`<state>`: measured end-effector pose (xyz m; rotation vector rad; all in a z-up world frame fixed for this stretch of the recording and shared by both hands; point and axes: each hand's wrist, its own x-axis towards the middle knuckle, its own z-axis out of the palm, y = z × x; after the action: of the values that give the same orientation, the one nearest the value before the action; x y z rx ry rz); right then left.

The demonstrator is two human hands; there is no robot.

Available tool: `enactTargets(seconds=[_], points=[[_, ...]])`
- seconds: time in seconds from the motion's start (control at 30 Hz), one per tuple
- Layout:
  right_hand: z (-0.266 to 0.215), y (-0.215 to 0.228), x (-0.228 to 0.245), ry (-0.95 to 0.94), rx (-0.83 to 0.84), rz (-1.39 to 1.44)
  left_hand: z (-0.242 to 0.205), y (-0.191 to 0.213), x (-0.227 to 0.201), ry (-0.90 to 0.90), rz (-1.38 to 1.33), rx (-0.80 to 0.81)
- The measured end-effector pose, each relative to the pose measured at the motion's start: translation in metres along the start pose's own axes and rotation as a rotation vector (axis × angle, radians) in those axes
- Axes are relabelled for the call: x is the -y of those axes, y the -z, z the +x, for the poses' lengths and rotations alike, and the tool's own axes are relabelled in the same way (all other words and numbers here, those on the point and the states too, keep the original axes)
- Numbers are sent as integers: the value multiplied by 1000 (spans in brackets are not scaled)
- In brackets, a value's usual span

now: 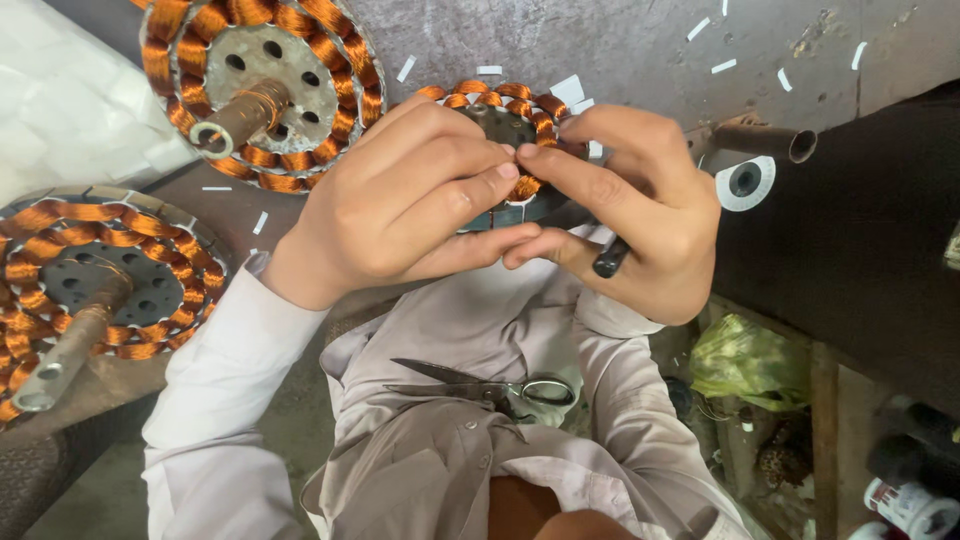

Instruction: The person inserts small white insulating pieces into the slots of a copper-wound motor stator. They use a screwdriver to press the pieces into place and scissors to trim excess material. The person works on multiple stators, placing finished ones aside.

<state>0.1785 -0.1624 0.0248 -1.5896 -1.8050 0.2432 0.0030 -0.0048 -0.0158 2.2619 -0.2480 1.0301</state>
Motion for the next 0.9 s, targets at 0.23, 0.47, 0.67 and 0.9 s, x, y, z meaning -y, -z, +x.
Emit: enactTargets(seconds=[0.23, 0.47, 0.67, 0.9], points=[[1, -7, 2, 65, -65, -79, -1, -2, -2, 29, 36, -5], [-19, -5, 3, -81, -289, 15, 1, 4, 0, 153, -162, 26], [-39, -4, -4, -160, -666, 42, -2, 8, -9, 541, -334, 64], [-56, 1, -7, -141, -595, 68, 10, 6, -21, 721, -321, 64]])
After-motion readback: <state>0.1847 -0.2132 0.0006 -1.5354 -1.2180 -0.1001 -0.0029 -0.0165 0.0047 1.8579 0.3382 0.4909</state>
